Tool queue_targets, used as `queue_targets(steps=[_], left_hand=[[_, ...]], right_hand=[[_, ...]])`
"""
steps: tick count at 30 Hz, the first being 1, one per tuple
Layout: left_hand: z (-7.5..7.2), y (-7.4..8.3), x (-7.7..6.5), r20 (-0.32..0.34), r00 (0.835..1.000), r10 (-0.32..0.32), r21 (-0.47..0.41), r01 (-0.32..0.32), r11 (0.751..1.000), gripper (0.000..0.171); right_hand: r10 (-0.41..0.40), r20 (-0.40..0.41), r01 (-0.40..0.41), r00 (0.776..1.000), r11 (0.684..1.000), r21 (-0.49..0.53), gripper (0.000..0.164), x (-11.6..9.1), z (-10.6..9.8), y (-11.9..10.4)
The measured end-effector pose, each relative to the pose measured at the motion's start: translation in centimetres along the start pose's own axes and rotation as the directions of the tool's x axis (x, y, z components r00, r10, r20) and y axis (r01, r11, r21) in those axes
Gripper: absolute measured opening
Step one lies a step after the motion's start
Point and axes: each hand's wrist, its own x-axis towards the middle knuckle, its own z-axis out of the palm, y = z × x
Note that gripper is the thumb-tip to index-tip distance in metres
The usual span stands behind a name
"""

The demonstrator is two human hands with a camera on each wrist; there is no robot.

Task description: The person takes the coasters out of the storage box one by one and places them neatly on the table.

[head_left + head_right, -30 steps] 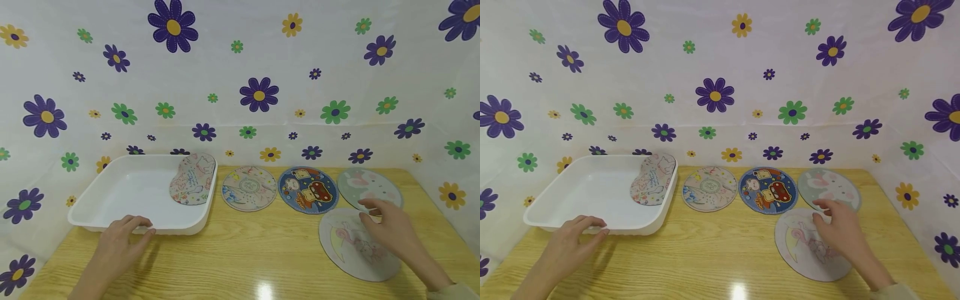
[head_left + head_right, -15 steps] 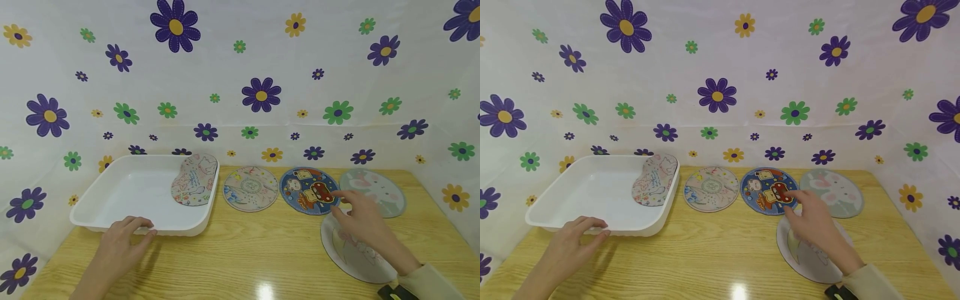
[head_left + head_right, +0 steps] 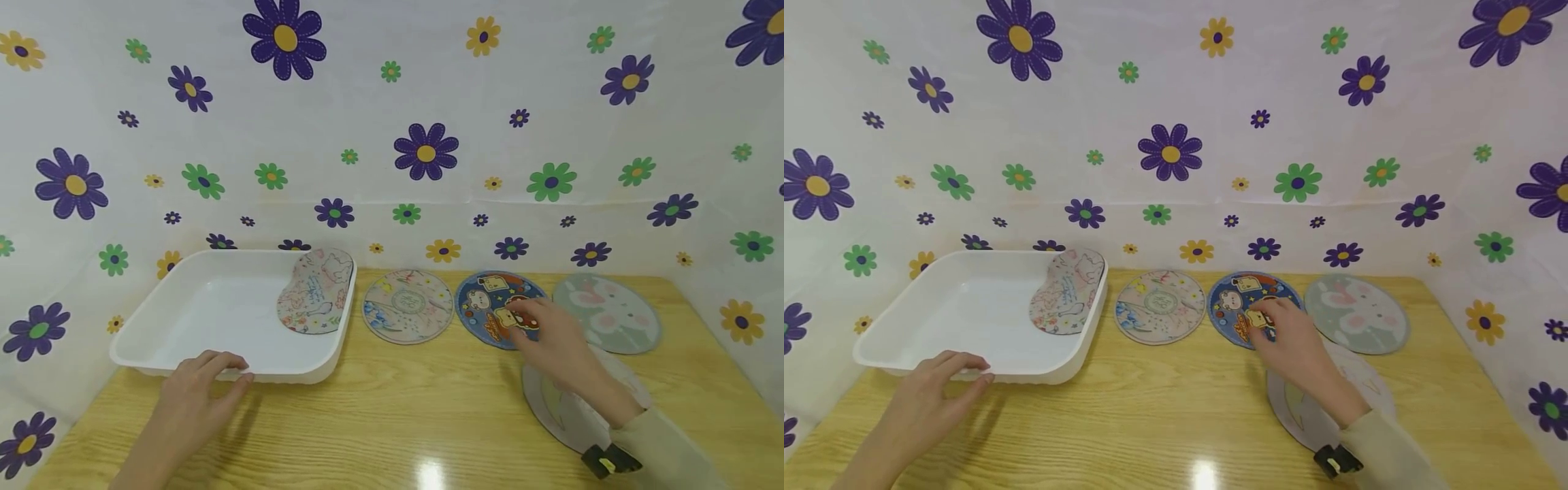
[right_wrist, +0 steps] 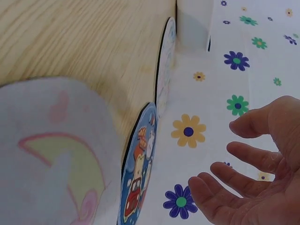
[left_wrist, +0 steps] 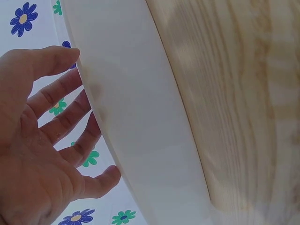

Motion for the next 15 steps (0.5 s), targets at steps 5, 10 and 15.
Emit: queue_targets(steps=[5, 10, 15], left_hand=[[0.0, -0.1, 0.0, 0.010, 1.000, -0.010, 0.000, 0.010, 1.000, 0.013], [-0.1, -0.1, 0.1, 0.014, 1.000, -0.008, 0.002, 0.008, 1.000, 0.014], [-0.1, -0.1, 0.0, 0.007, 1.000, -0.001, 0.006, 0.001, 1.000, 0.014]], right_hand=[[-0.029, 0.008, 0.029, 1.000, 1.000, -0.001, 0.027, 1.0, 0.9, -0.9], [-0.021, 0.023, 0.020, 1.000, 0.999, 0.034, 0.027, 1.4, 1.7, -1.5], [-0.023, 0.025, 0.022, 0.999, 0.999, 0.032, 0.027, 1.5, 2.6, -1.9]])
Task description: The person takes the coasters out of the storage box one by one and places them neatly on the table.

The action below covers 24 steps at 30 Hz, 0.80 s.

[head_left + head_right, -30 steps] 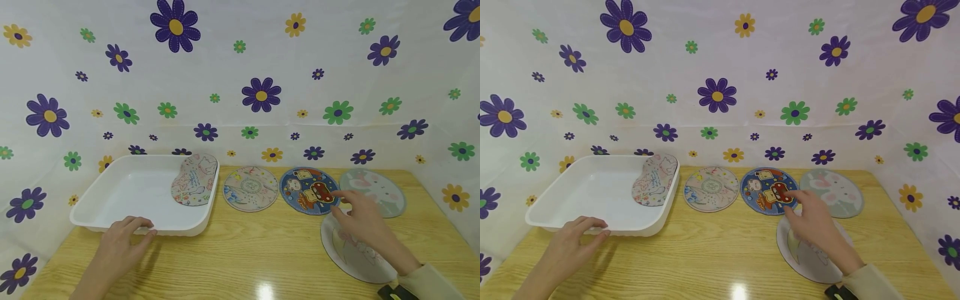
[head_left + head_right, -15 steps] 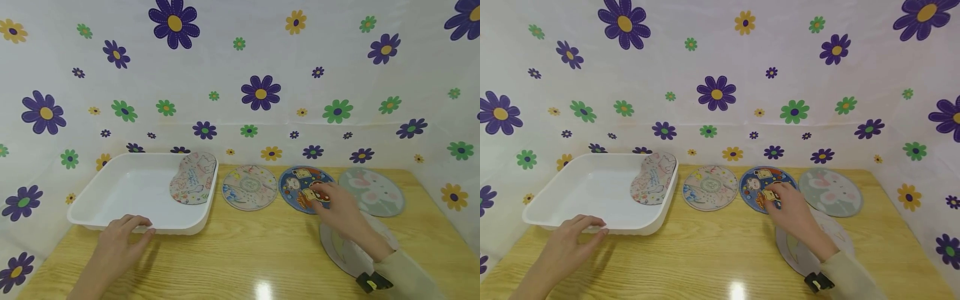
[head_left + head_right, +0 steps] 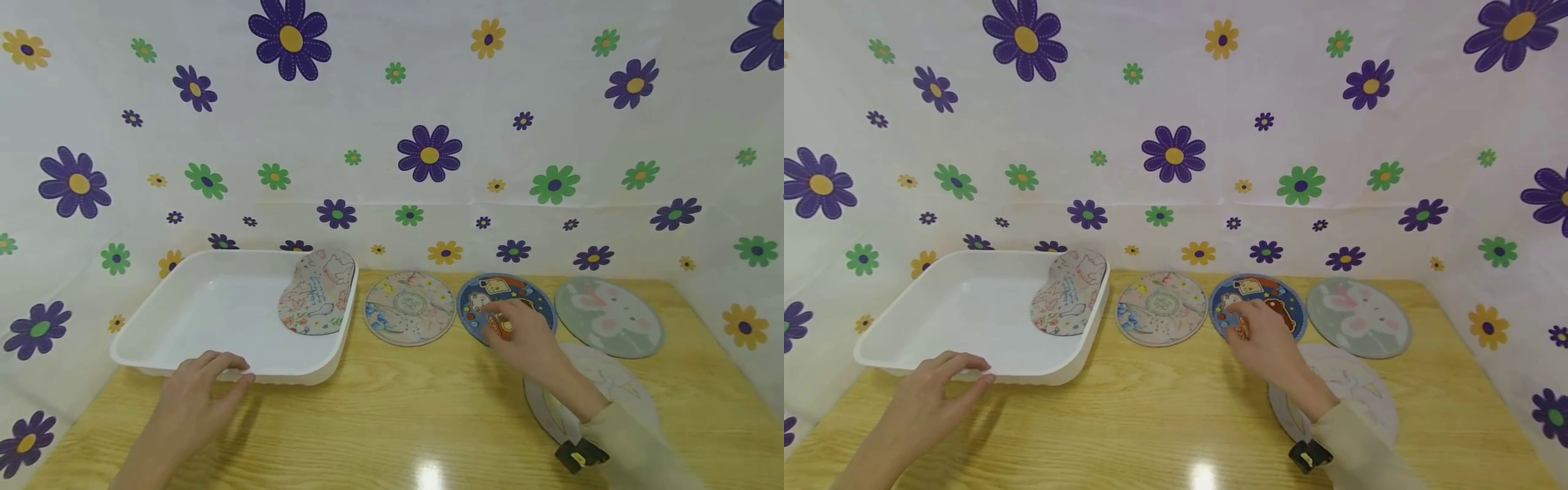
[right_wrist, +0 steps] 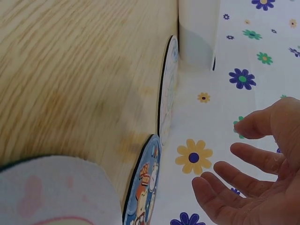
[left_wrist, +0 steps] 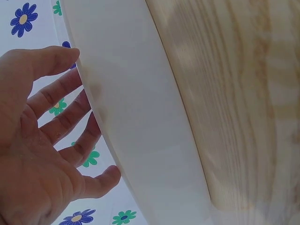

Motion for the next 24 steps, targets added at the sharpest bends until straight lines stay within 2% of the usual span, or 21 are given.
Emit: queue_targets(steps=[6, 11, 19, 24], left_hand=[[0.0, 0.0, 0.0, -0.010, 1.000, 0.008, -0.003, -0.008, 1.000, 0.015], [0.0, 0.0, -0.1, 0.009, 1.000, -0.014, 0.009, 0.014, 1.000, 0.013], [0.0, -0.1, 0.2, 0.010, 1.000, -0.012, 0.010, 0.012, 1.000, 0.013], [-0.1, -0.1, 0.0, 0.057, 0.997, -0.055, 0.031, 0.053, 0.998, 0.011]], right_hand=[[0.004, -0.001, -0.004, 1.000, 1.000, 0.025, 0.030, 0.5, 0.9, 0.0], [0.011, 0.009, -0.011, 1.000, 0.999, 0.046, 0.030, 1.2, 1.7, -0.3], [-0.013, 0.007, 0.012, 1.000, 0.996, 0.087, 0.027, 2.6, 2.7, -0.9], [-0.009, 0.024, 0.007, 1.000, 0.997, 0.077, 0.030, 3.4, 3.3, -1.8]])
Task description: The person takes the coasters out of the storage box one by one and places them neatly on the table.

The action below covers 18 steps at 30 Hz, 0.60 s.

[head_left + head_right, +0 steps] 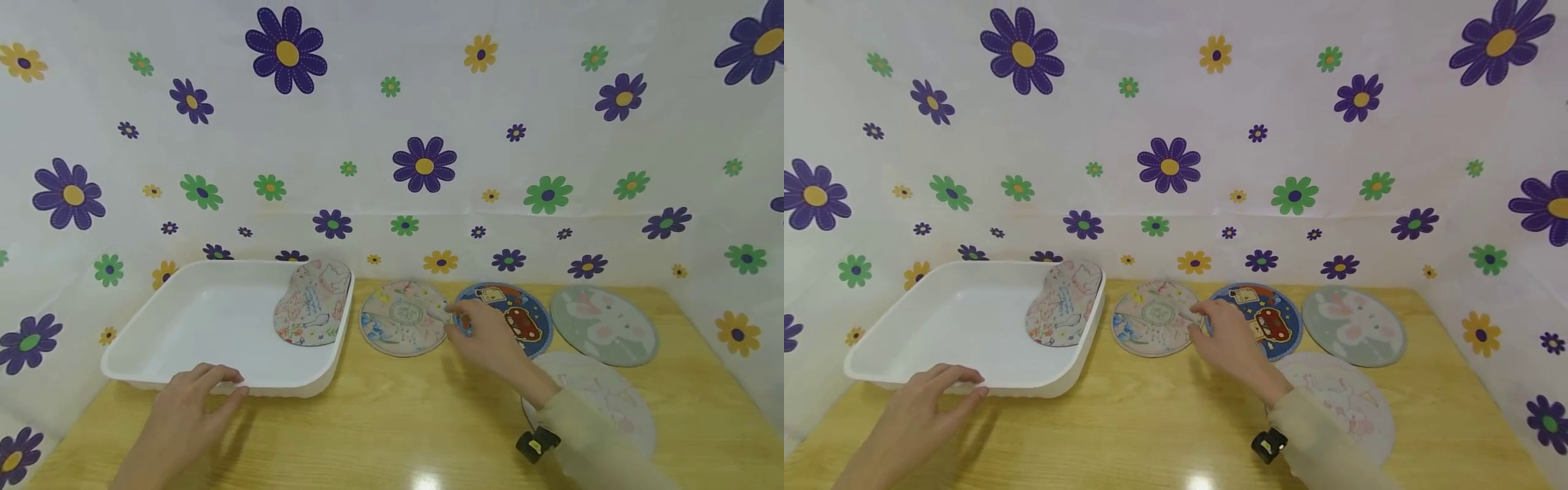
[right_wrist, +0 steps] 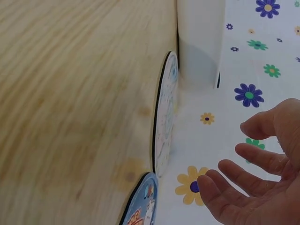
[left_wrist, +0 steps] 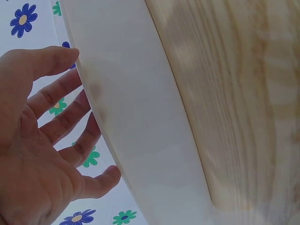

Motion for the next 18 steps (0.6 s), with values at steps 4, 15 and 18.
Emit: queue_targets(steps=[4, 15, 18], left_hand=[[0.1, 0.0, 0.0, 0.023, 0.999, -0.025, 0.014, 0.024, 1.000, 0.012], [0.4, -0.1, 0.0, -0.048, 0.999, 0.026, 0.006, -0.026, 1.000, 0.017], [0.4, -0.1, 0.0, -0.064, 0.997, 0.043, 0.002, -0.043, 0.999, 0.017]], right_hand=[[0.002, 0.012, -0.002, 1.000, 1.000, 0.003, 0.031, 0.5, 0.3, -0.7], [0.002, 0.038, -0.004, 0.999, 0.999, 0.048, 0.031, 2.2, 1.7, -3.0], [0.003, 0.060, -0.007, 0.998, 0.997, 0.073, 0.032, 2.9, 2.2, -3.4]])
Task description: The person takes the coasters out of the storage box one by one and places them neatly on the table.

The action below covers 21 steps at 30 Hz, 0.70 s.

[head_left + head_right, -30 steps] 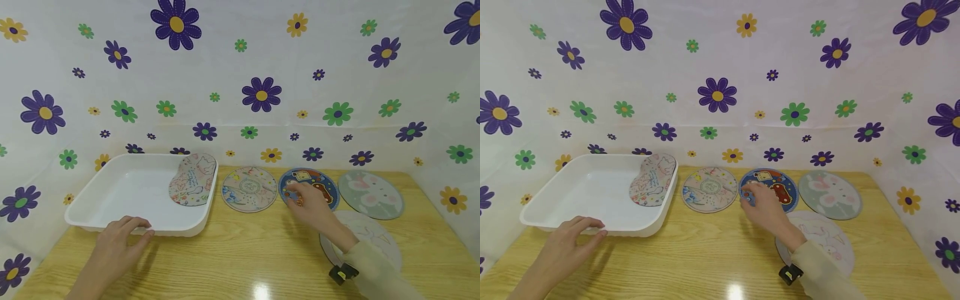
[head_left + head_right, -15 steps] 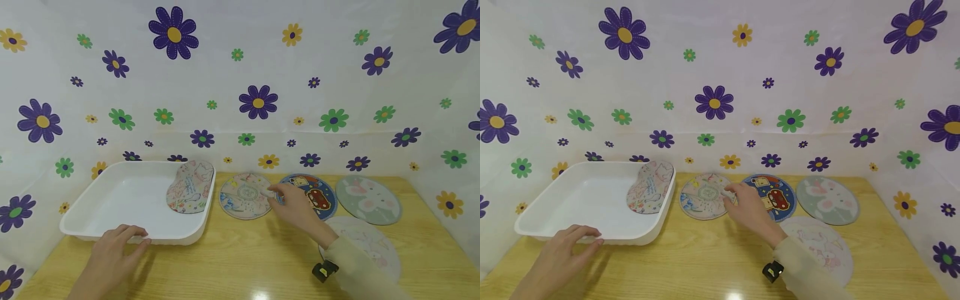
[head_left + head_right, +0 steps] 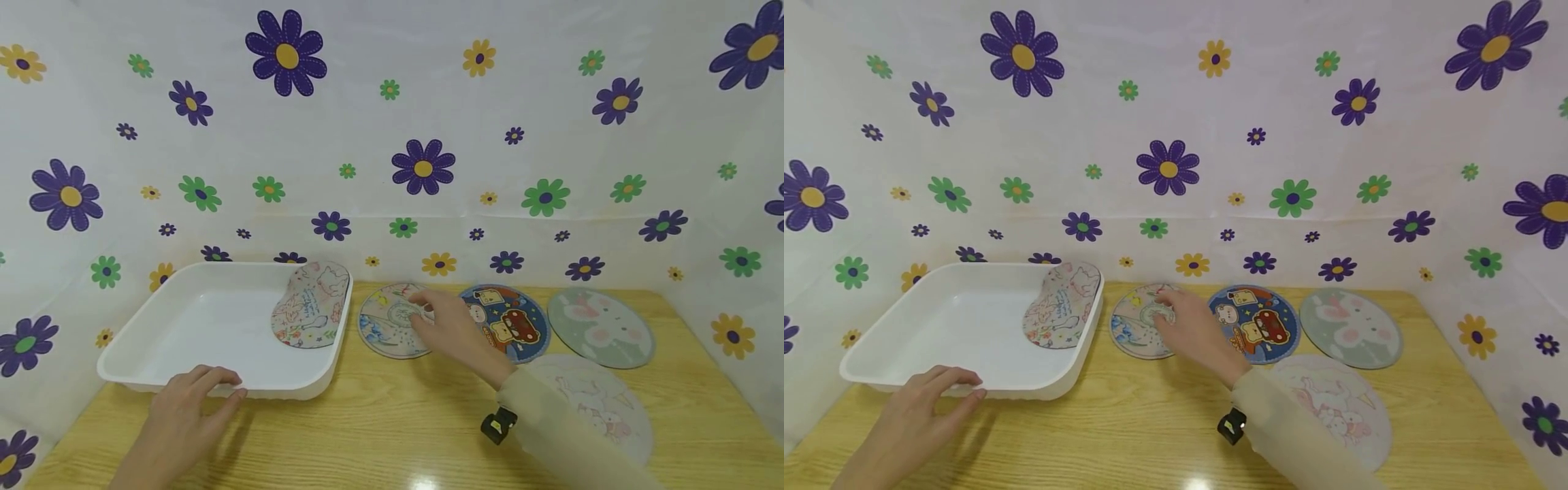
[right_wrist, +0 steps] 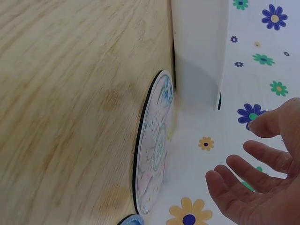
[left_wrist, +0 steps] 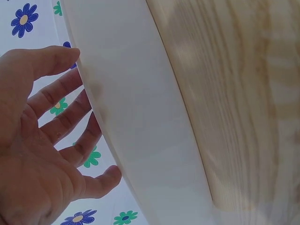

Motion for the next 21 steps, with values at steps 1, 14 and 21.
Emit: queue_targets(steps=[1, 14, 21], left_hand=[[0.0, 0.0, 0.0, -0.004, 1.000, 0.005, -0.002, -0.005, 1.000, 0.018], [0.0, 0.1, 0.1, 0.014, 1.000, -0.003, -0.011, 0.003, 1.000, 0.016], [-0.1, 0.1, 0.0, 0.022, 1.000, -0.016, -0.010, 0.016, 1.000, 0.016]], right_hand=[[0.001, 0.008, -0.001, 1.000, 1.000, 0.007, 0.032, 0.2, 0.2, -0.1], [-0.046, 0.033, 0.047, 0.998, 0.999, -0.010, 0.032, 2.5, 2.2, -1.3], [-0.073, 0.060, 0.075, 0.995, 0.997, -0.029, 0.032, 3.6, 3.4, -1.8]])
